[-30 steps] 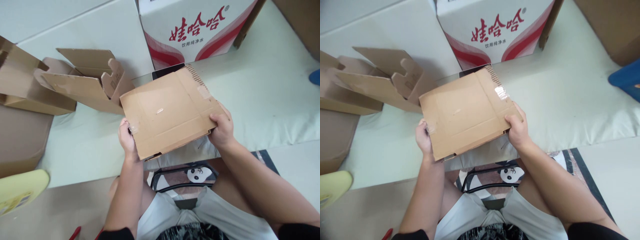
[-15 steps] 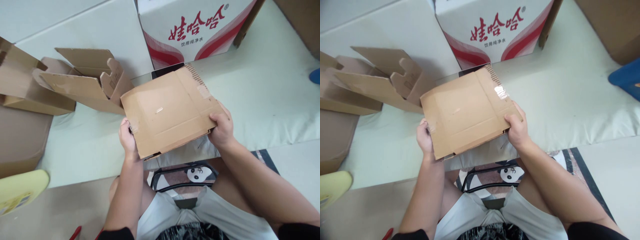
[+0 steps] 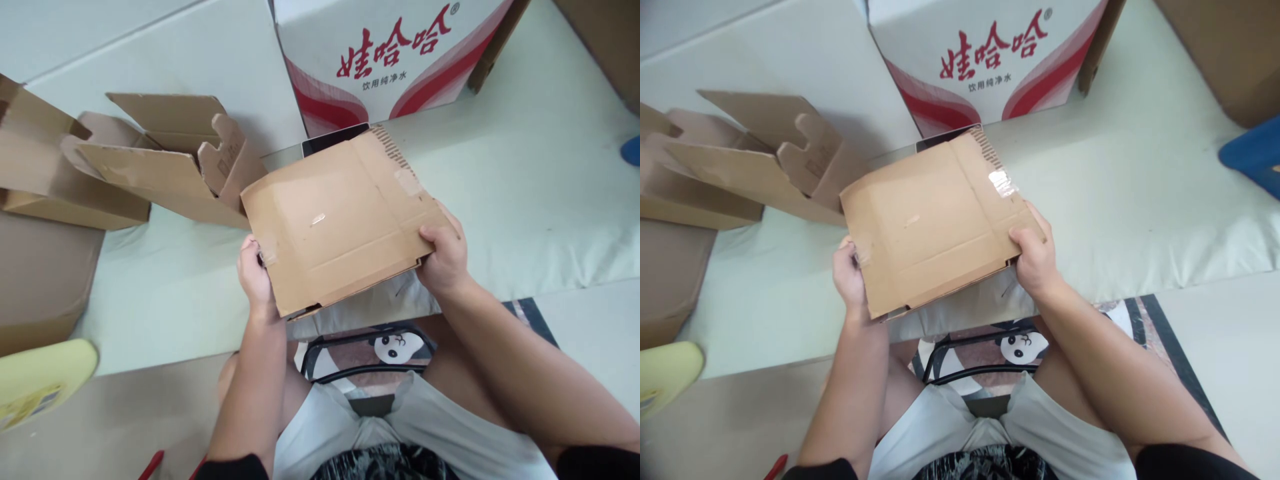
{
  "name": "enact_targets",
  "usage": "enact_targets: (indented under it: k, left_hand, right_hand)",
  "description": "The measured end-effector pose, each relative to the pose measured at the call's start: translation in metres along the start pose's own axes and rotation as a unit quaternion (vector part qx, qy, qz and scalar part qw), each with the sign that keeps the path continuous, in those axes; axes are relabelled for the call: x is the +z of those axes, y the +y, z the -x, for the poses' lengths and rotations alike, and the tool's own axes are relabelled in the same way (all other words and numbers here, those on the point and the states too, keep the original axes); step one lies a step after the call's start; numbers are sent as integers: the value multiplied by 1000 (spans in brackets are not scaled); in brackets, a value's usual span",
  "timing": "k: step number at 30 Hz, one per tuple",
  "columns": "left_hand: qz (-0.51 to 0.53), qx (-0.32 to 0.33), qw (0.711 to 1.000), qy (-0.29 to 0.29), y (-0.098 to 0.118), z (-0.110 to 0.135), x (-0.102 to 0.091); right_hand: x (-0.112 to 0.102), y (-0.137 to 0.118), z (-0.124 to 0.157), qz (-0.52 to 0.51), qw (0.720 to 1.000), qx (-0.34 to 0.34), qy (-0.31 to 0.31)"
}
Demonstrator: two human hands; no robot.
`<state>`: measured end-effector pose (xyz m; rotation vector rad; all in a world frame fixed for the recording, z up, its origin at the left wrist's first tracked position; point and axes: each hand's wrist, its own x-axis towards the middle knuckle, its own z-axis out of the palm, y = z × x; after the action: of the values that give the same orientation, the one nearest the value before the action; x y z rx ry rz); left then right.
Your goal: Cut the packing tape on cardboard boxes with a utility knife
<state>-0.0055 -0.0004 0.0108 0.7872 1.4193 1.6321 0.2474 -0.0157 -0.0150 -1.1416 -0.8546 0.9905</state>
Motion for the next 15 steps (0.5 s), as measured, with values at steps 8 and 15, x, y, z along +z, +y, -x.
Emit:
enact_targets:
  k: [8, 15]
  left_hand:
    - [3, -16, 1000, 3, -1, 0, -1]
    - [-25, -15, 999, 13, -6, -2, -1]
  right_hand:
    - [0, 2, 0, 10, 1000, -6, -2]
    - [1, 0, 2, 18, 1000, 7, -3]
